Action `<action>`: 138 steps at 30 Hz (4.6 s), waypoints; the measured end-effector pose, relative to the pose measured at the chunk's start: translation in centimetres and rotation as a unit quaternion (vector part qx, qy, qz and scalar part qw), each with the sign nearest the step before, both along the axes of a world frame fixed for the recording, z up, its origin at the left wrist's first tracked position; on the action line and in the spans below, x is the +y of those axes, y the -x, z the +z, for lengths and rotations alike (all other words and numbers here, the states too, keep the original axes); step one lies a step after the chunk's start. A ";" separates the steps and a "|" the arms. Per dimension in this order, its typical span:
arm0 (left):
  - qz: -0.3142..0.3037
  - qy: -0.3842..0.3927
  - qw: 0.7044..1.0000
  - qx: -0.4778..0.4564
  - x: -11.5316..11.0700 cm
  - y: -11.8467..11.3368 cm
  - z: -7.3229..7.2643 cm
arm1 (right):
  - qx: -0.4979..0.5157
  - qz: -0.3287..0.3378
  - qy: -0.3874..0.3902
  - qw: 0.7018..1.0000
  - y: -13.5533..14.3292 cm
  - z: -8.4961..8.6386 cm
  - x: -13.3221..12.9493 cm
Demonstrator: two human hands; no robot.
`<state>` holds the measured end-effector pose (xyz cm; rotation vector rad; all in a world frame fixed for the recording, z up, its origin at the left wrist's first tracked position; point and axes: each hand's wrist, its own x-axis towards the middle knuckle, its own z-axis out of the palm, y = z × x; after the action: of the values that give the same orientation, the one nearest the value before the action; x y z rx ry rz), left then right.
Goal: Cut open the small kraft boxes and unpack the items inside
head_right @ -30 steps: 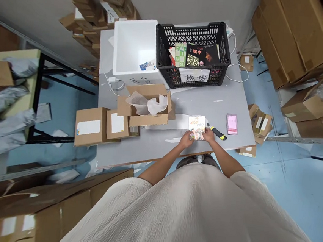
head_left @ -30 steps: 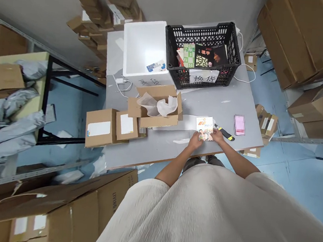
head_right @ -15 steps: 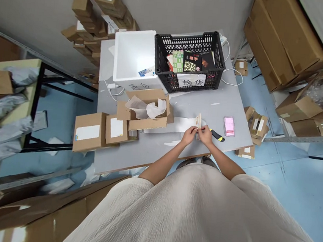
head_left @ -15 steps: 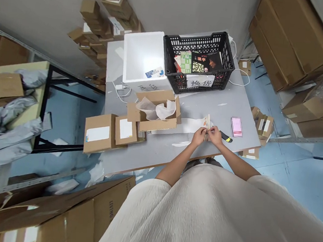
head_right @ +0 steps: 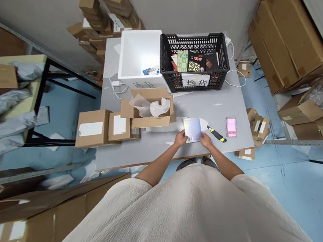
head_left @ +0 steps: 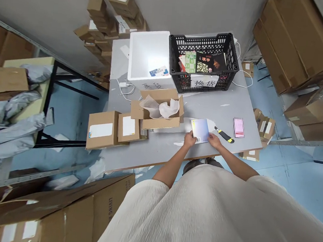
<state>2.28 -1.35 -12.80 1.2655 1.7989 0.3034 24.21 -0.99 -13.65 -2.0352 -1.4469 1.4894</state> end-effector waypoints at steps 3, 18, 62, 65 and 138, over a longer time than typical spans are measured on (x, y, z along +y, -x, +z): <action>0.021 0.036 0.999 -0.014 0.1 -0.7 -0.5 | -0.005 -0.013 0.003 1.000 -0.4 0.2 0.0; -0.001 0.023 0.998 -0.062 -2.4 -1.0 -0.8 | 0.033 -0.103 0.005 0.994 -0.1 0.7 0.0; 0.241 0.063 0.945 -0.212 -2.2 -1.1 -2.6 | -0.049 0.011 -0.054 0.997 -0.3 -1.4 -1.5; 0.237 0.067 0.947 -0.207 -2.2 -1.2 -3.1 | -0.040 0.005 -0.035 0.999 -0.2 -1.4 -1.7; 0.276 -0.123 0.902 -0.308 24.0 -2.0 10.7 | 0.244 -0.220 -0.084 0.941 0.8 11.5 26.4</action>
<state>4.26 22.64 -2.07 0.6638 1.5385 1.1463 23.38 25.40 -2.18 -1.5900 -0.8241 1.4690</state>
